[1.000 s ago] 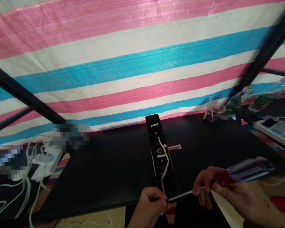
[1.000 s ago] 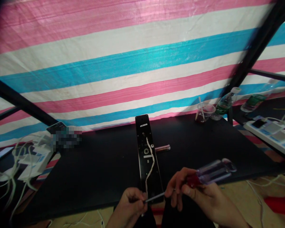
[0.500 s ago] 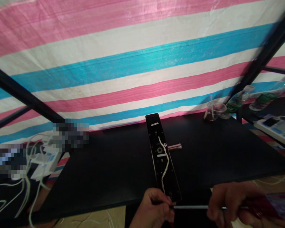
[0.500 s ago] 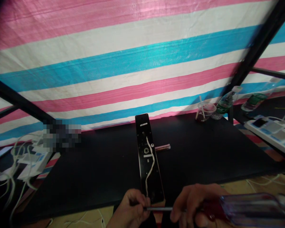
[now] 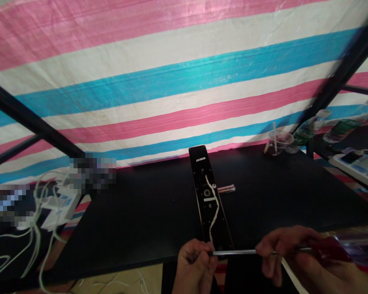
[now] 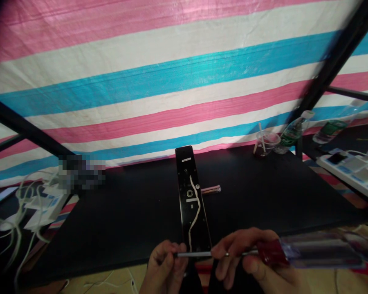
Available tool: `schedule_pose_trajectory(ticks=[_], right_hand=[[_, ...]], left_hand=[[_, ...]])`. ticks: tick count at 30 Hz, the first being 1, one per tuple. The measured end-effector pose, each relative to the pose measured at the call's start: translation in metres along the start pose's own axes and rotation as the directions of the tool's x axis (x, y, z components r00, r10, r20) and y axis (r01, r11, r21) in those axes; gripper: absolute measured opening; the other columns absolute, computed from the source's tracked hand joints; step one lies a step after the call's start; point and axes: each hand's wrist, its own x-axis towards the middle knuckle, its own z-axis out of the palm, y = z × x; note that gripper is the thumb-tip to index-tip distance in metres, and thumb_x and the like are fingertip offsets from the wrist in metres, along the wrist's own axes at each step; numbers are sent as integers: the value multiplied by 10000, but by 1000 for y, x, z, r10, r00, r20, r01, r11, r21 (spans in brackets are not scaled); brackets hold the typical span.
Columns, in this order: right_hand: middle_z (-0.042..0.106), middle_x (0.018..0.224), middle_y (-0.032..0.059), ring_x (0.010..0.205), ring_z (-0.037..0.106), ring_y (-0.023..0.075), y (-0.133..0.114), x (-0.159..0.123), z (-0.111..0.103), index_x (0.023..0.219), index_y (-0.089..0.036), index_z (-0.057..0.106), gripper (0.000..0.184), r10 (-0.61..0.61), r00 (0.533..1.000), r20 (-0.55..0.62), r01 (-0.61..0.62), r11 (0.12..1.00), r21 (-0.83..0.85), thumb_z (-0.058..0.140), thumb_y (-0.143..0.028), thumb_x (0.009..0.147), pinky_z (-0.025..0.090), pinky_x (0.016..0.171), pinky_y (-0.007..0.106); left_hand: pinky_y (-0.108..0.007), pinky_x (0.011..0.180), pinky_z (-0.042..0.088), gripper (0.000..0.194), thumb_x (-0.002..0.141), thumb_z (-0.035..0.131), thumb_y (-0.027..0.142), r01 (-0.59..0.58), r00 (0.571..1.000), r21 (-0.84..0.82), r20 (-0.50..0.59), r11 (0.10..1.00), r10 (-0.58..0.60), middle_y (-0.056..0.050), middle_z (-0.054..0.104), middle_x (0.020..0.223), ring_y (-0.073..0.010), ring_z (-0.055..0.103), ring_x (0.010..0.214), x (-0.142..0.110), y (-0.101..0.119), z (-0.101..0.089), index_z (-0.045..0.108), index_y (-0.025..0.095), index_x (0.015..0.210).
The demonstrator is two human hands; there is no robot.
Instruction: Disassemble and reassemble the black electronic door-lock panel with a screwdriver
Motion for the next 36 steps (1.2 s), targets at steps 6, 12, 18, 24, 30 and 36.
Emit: schedule_pose_trajectory(ticks=[6, 12, 18, 24, 30, 36], right_hand=[[777, 778, 71, 522, 695, 148, 40, 10, 17, 835, -238, 767, 162, -36, 964, -263, 116, 948, 296, 776, -398, 808, 557, 434, 187], [787, 835, 82, 630, 736, 125, 60, 25, 29, 799, -170, 751, 230, 350, 859, -373, -103, 833, 544, 882, -324, 690, 595, 573, 146], [768, 776, 60, 593, 717, 137, 61, 62, 23, 796, -157, 725, 265, -154, 875, -460, 268, 944, 195, 800, -411, 778, 603, 548, 207], [764, 777, 63, 634, 731, 175, 70, 99, 25, 866, -166, 731, 248, -357, 918, -173, 321, 925, -203, 638, -389, 921, 626, 613, 296], [759, 751, 45, 621, 727, 153, 80, 112, 27, 885, -182, 737, 240, -374, 927, -21, 343, 871, -352, 584, -354, 953, 607, 625, 257], [753, 731, 50, 614, 725, 153, 81, 117, 31, 880, -178, 739, 251, -376, 927, 3, 349, 856, -380, 569, -346, 954, 598, 611, 250]], left_hand=[[-327, 672, 586, 321, 513, 914, 447, -301, 942, 212, -86, 930, 324, -53, 698, 690, -236, 687, 786, 2, 8, -4, 717, 219, 624], [-278, 688, 583, 197, 670, 839, 376, -632, 717, 406, -17, 660, 697, -45, 728, 739, -184, 686, 758, 12, 18, 2, 746, 206, 703], [-376, 928, 544, 497, 824, 667, 517, -546, 780, 585, 95, 599, 619, -141, 672, 1249, -259, 660, 1088, 64, 8, 11, 685, 183, 1192], [-416, 1090, 441, 509, 883, 623, 387, -472, 848, 532, 57, 703, 527, -131, 622, 1357, -253, 593, 1252, 111, -19, 20, 571, 182, 1346], [-425, 1130, 396, 496, 897, 601, 379, -509, 806, 561, 43, 653, 590, -129, 594, 1402, -263, 540, 1319, 115, -27, 17, 591, 176, 1349], [-439, 1126, 394, 511, 896, 604, 412, -523, 796, 557, 49, 645, 603, -127, 599, 1395, -267, 551, 1303, 118, -30, 14, 593, 189, 1355]])
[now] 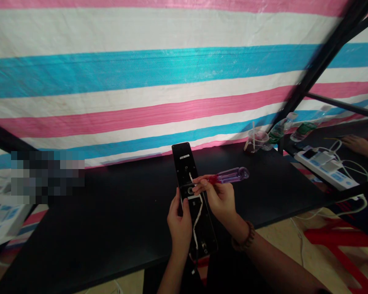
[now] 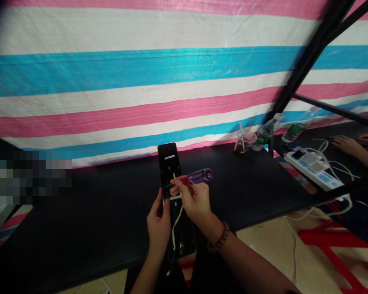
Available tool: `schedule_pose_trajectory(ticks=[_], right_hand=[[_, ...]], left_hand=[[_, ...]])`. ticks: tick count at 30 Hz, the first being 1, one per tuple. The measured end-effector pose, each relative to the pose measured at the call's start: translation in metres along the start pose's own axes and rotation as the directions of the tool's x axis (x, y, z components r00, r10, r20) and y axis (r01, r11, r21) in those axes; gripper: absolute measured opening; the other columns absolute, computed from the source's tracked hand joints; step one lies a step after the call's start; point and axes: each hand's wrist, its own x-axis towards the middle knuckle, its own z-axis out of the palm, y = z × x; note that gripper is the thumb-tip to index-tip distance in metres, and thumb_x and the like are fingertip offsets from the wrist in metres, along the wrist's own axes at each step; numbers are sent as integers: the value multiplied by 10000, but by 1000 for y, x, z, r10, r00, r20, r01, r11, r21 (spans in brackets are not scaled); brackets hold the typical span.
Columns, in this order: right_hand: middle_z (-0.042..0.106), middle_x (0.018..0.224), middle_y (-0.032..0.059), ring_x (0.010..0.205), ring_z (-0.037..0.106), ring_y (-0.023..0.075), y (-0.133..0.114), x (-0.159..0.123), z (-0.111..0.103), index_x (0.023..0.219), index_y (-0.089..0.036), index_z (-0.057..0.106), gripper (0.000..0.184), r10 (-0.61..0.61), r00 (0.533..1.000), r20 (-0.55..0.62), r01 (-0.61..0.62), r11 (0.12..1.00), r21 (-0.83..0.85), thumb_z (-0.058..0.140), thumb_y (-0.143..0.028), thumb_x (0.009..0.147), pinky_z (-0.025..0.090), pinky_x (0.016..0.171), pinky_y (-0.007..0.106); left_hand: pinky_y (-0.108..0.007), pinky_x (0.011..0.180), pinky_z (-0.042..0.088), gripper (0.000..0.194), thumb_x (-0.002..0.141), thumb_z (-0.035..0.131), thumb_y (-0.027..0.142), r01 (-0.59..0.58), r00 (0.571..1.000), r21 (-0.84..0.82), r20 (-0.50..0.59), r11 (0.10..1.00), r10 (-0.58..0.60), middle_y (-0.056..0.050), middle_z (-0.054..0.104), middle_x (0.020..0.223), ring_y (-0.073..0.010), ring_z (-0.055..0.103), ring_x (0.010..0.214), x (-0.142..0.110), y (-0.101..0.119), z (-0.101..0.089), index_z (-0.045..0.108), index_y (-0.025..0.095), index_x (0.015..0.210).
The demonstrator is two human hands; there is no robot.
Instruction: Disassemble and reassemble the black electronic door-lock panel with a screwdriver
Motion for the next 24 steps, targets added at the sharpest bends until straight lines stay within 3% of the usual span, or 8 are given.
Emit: schedule_pose_trajectory(ticks=[7, 13, 16, 18, 24], right_hand=[[753, 734, 43, 616, 726, 150, -1, 0, 2, 884, -191, 742, 215, -10, 995, 98, 13, 999, -29, 587, -330, 941, 599, 612, 244], [756, 741, 50, 616, 725, 160, -12, -6, -1, 881, -188, 740, 237, 13, 999, 35, -15, 998, 59, 587, -357, 948, 603, 606, 261], [760, 760, 63, 612, 723, 168, -21, -9, -6, 859, -176, 732, 263, 47, 999, -3, -46, 989, 139, 595, -382, 945, 609, 590, 275], [758, 755, 69, 597, 719, 172, -26, -11, -9, 840, -167, 723, 273, 60, 998, -19, -56, 981, 188, 604, -390, 941, 610, 574, 284], [764, 793, 81, 578, 710, 175, -36, -15, -16, 854, -165, 699, 253, 69, 994, -90, -41, 957, 289, 624, -395, 928, 614, 539, 308]], left_hand=[[-438, 1109, 408, 502, 893, 605, 432, -18, 1000, -2, 4, 1000, 18, -129, 628, 1352, -264, 587, 1253, -1, -4, 0, 611, 194, 1335], [-399, 1007, 490, 513, 888, 613, 426, -22, 1000, 13, -5, 1000, 22, -133, 618, 1337, -244, 621, 1178, 2, -1, -4, 581, 204, 1350], [-347, 875, 533, 441, 874, 635, 416, -129, 990, 104, -42, 986, 134, -121, 625, 1277, -229, 630, 1105, 8, 12, -12, 640, 217, 1268], [-336, 867, 523, 361, 873, 643, 400, -210, 977, 147, -6, 967, 213, -98, 657, 1193, -219, 627, 1077, 11, 20, -19, 691, 230, 1188], [-331, 859, 512, 165, 874, 655, 344, -303, 952, 80, 76, 950, 298, -55, 698, 937, -188, 643, 910, 12, 35, -29, 757, 215, 888]])
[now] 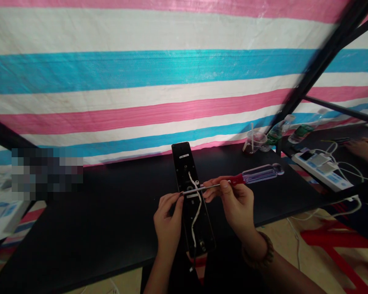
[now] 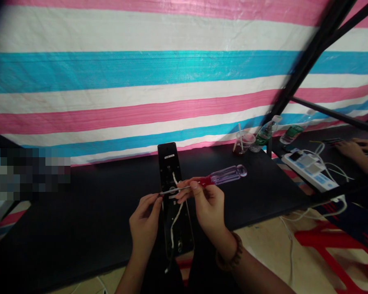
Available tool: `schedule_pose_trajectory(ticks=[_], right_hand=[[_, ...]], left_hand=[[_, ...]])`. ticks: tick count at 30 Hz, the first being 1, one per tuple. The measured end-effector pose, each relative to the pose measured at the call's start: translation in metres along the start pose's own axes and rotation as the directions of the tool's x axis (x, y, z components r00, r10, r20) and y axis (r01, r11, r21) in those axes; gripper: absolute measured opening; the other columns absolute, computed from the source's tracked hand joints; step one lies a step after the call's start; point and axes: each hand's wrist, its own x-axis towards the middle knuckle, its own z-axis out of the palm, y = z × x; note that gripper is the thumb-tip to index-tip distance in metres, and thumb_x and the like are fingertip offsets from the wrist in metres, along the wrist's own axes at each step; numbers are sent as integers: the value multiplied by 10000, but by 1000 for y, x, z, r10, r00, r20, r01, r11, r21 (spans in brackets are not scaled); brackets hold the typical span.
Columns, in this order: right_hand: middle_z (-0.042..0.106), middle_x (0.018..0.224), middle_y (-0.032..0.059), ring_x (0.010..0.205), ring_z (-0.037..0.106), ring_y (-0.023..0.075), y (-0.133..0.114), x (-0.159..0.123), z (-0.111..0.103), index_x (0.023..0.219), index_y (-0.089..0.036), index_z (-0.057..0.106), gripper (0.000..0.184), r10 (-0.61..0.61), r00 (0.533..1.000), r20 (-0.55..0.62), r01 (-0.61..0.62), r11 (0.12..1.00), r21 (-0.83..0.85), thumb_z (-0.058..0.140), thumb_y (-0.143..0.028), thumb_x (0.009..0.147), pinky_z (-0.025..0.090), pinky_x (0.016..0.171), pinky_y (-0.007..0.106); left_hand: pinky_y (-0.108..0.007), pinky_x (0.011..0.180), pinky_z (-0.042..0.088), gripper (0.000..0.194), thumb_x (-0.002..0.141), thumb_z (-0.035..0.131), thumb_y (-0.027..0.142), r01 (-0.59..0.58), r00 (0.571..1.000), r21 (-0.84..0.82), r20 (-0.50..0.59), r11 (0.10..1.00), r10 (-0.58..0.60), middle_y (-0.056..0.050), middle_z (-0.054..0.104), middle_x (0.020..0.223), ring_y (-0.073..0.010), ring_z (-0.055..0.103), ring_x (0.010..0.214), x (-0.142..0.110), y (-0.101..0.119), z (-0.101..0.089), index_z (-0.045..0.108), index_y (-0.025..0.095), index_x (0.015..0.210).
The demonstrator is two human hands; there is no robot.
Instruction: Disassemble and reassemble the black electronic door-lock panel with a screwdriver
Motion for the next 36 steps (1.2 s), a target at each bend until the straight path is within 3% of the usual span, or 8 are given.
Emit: schedule_pose_trajectory(ticks=[8, 16, 23, 26, 31, 33, 36], right_hand=[[769, 812, 82, 612, 723, 194, -4, -6, -4, 876, -172, 691, 209, -4, 1000, -18, 5, 999, 49, 631, -365, 928, 613, 525, 321], [769, 841, 77, 656, 731, 197, -5, -8, -13, 914, -187, 674, 205, -4, 1000, -11, 5, 999, 37, 611, -380, 940, 620, 572, 340], [764, 810, 80, 658, 730, 204, -8, -7, -15, 919, -183, 673, 209, 5, 1000, -29, -3, 998, 67, 645, -389, 916, 620, 569, 343], [764, 837, 85, 646, 723, 194, -11, -8, -17, 902, -183, 676, 220, 10, 998, 56, -15, 997, 74, 635, -398, 924, 612, 559, 329], [761, 902, 101, 673, 716, 191, -28, -7, -21, 912, -182, 678, 262, 19, 969, 245, -25, 999, 20, 604, -432, 939, 602, 578, 329], [759, 914, 98, 679, 711, 182, -39, -5, -22, 914, -182, 686, 252, 15, 952, 305, -12, 1000, -12, 598, -416, 946, 602, 596, 325], [758, 903, 87, 683, 708, 176, -51, -2, -21, 926, -188, 704, 232, 25, 931, 364, 1, 998, -70, 598, -392, 950, 602, 608, 317]], left_hand=[[-320, 858, 503, 153, 854, 682, 314, -29, 998, -45, 56, 999, 32, -59, 706, 926, -190, 637, 919, 0, 13, -5, 772, 219, 934], [-320, 878, 520, 248, 888, 625, 375, 139, 984, -148, 134, 979, -119, -71, 729, 922, -192, 668, 899, -4, 25, -5, 767, 182, 953], [-314, 855, 531, 289, 862, 657, 424, 284, 955, -205, 145, 937, -258, -69, 750, 920, -195, 677, 881, -12, 19, -4, 769, 182, 974], [-282, 795, 527, 305, 818, 713, 438, 386, 922, -330, 138, 861, -361, -68, 747, 878, -168, 663, 821, -15, 20, 1, 769, 178, 967], [-257, 648, 509, 352, 662, 844, 441, 490, 852, -613, 185, 620, -490, -62, 719, 747, -137, 625, 678, -16, 36, 5, 775, 170, 875], [-245, 623, 495, 334, 653, 853, 426, 499, 850, -623, 214, 603, -482, -54, 703, 713, -126, 608, 652, -16, 41, 1, 775, 170, 852], [-252, 622, 489, 331, 697, 819, 447, 498, 865, -560, 261, 662, -429, -58, 694, 702, -123, 583, 632, -15, 42, -6, 776, 161, 857]])
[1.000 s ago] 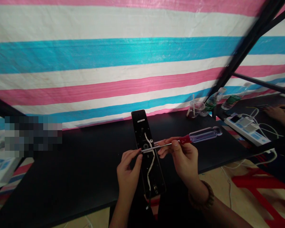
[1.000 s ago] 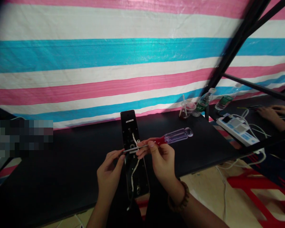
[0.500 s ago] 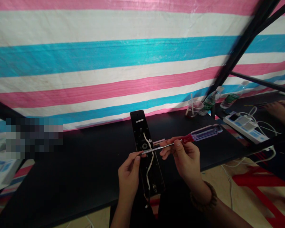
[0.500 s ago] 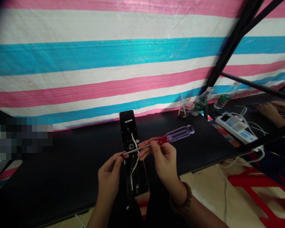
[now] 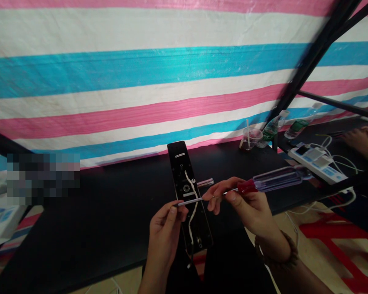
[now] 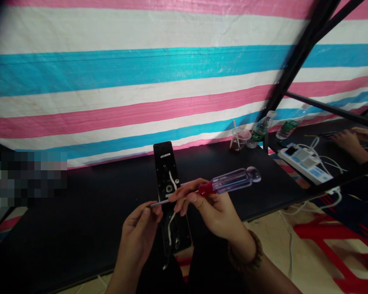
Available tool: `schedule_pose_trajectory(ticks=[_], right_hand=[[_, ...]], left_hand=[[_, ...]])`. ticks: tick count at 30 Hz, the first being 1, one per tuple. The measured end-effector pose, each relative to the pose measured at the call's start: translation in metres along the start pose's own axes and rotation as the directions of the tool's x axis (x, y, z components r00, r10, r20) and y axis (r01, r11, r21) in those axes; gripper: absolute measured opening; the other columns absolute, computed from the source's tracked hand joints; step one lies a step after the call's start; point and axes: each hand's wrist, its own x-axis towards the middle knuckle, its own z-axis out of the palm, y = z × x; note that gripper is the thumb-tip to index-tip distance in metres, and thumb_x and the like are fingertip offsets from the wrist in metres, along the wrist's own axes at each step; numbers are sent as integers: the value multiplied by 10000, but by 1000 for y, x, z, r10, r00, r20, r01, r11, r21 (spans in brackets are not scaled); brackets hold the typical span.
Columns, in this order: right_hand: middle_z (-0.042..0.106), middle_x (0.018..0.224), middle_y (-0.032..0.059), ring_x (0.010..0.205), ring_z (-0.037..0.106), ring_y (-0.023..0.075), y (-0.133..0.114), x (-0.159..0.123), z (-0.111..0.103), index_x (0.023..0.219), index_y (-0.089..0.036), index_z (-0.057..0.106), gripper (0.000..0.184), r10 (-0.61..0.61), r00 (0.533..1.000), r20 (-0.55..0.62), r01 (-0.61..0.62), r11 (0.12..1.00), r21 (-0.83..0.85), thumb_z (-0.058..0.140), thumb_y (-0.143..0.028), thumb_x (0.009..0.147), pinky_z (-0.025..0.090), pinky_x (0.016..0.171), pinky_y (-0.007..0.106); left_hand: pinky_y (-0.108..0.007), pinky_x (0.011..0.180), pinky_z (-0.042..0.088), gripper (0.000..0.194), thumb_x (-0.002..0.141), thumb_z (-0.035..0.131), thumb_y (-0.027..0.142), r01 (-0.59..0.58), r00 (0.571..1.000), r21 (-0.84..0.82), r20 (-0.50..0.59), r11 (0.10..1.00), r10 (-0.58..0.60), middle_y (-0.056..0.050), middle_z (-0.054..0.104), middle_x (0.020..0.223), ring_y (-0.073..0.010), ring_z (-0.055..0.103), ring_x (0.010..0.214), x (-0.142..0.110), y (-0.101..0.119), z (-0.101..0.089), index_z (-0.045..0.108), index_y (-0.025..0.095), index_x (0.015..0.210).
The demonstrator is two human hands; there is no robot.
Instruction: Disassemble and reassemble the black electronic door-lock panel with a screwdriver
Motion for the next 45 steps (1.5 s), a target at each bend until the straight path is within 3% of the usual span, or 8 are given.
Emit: schedule_pose_trajectory(ticks=[3, 7, 10, 13, 16, 19, 41, 45], right_hand=[[752, 833, 69, 652, 700, 171, 0, 5, 4, 928, -193, 711, 224, -13, 1000, -25, 12, 999, -31, 590, -380, 954, 593, 580, 305], [736, 788, 55, 648, 688, 158, 23, 15, 12, 914, -187, 712, 251, -46, 995, -93, 37, 995, -96, 567, -386, 962, 590, 602, 296], [727, 826, 49, 698, 683, 151, 48, 22, 14, 969, -193, 712, 243, -61, 994, -94, 43, 982, -183, 553, -376, 967, 585, 656, 291], [716, 861, 41, 713, 676, 141, 67, 27, 13, 1011, -211, 710, 223, -48, 997, -58, 31, 964, -265, 541, -350, 967, 575, 677, 274], [710, 839, 37, 697, 674, 134, 75, 31, 13, 1014, -213, 714, 217, -28, 999, -37, 15, 948, -318, 532, -323, 968, 563, 659, 253], [705, 797, 35, 682, 678, 134, 77, 32, 14, 1003, -203, 720, 220, -18, 1000, -22, 10, 937, -349, 530, -308, 970, 554, 644, 247], [716, 849, 43, 708, 685, 128, 83, 28, 18, 1011, -202, 707, 205, -14, 1000, 17, 19, 942, -334, 523, -280, 969, 557, 671, 244], [719, 849, 47, 701, 680, 131, 79, 28, 19, 972, -198, 706, 216, -11, 1000, -23, 4, 958, -285, 534, -329, 973, 560, 681, 258]], left_hand=[[-284, 706, 511, 420, 776, 743, 487, -41, 999, 190, 42, 981, 33, -84, 730, 844, -153, 613, 729, 4, -2, -8, 761, 168, 1049], [-279, 812, 505, 635, 893, 583, 520, -143, 976, 414, -94, 899, 198, -38, 701, 986, -139, 623, 834, 19, -14, -18, 478, 244, 1456], [-291, 817, 514, 641, 871, 602, 516, -142, 945, 557, -170, 818, 280, -44, 662, 1017, -150, 629, 858, 33, -29, -22, 504, 226, 1434], [-339, 830, 537, 588, 826, 653, 491, -148, 952, 645, -114, 750, 286, -99, 642, 1140, -212, 647, 969, 40, -44, -23, 600, 206, 1338], [-378, 993, 483, 524, 858, 628, 442, -176, 958, 643, -64, 745, 281, -114, 637, 1253, -245, 610, 1162, 40, -55, -19, 609, 211, 1327], [-395, 1070, 427, 520, 887, 600, 415, -188, 955, 632, -61, 752, 290, -112, 639, 1283, -245, 582, 1232, 38, -60, -17, 577, 210, 1364], [-401, 1060, 440, 524, 912, 576, 413, -209, 953, 637, -39, 742, 302, -108, 627, 1294, -242, 572, 1239, 40, -71, -23, 545, 221, 1398], [-382, 1008, 473, 496, 901, 595, 405, -226, 942, 647, -43, 728, 332, -105, 634, 1256, -233, 595, 1190, 39, -66, -22, 578, 218, 1360]])
